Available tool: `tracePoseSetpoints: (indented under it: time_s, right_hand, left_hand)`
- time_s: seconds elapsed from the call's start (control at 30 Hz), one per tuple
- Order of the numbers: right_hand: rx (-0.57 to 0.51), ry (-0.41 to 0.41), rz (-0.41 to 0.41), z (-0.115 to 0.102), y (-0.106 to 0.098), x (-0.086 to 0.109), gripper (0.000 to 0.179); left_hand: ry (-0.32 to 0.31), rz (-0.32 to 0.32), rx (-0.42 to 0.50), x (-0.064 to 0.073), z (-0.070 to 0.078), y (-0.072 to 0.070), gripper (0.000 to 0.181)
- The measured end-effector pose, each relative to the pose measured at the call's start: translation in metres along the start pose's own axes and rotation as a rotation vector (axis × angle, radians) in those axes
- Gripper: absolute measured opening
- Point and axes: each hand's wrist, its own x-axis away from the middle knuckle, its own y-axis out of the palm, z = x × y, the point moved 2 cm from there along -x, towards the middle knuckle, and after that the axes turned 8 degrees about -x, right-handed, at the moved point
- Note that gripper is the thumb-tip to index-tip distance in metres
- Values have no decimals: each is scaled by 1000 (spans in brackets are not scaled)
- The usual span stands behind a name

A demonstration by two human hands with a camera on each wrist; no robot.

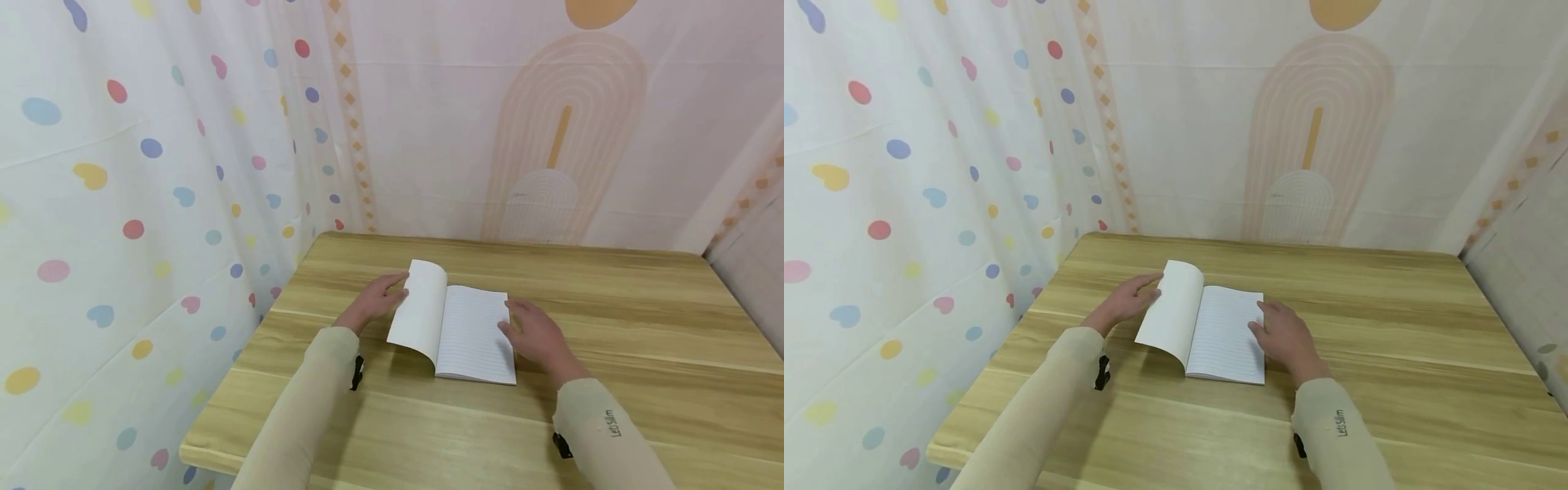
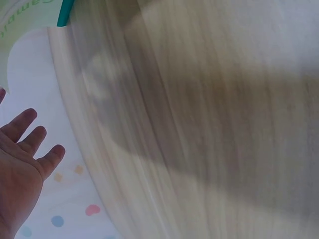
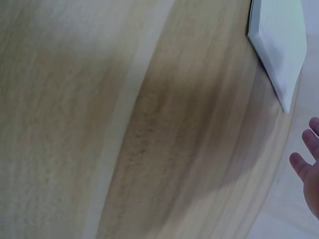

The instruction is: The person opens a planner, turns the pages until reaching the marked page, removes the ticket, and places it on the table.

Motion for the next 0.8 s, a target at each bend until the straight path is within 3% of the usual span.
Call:
tracePoseSetpoints:
  time_s: [0.37, 0.5, 0.8]
  right_hand:
    - [-9, 72, -57, 8, 6, -2, 63]
    - [-10, 78, -69, 7, 9, -3, 65]
    - [19, 127, -73, 15, 18, -7, 75]
  left_hand:
    - [13, -9, 4, 2, -14, 3, 52]
    - [-9, -14, 8, 3, -20, 4, 52]
    - [-10, 10, -30, 8, -33, 7, 51]
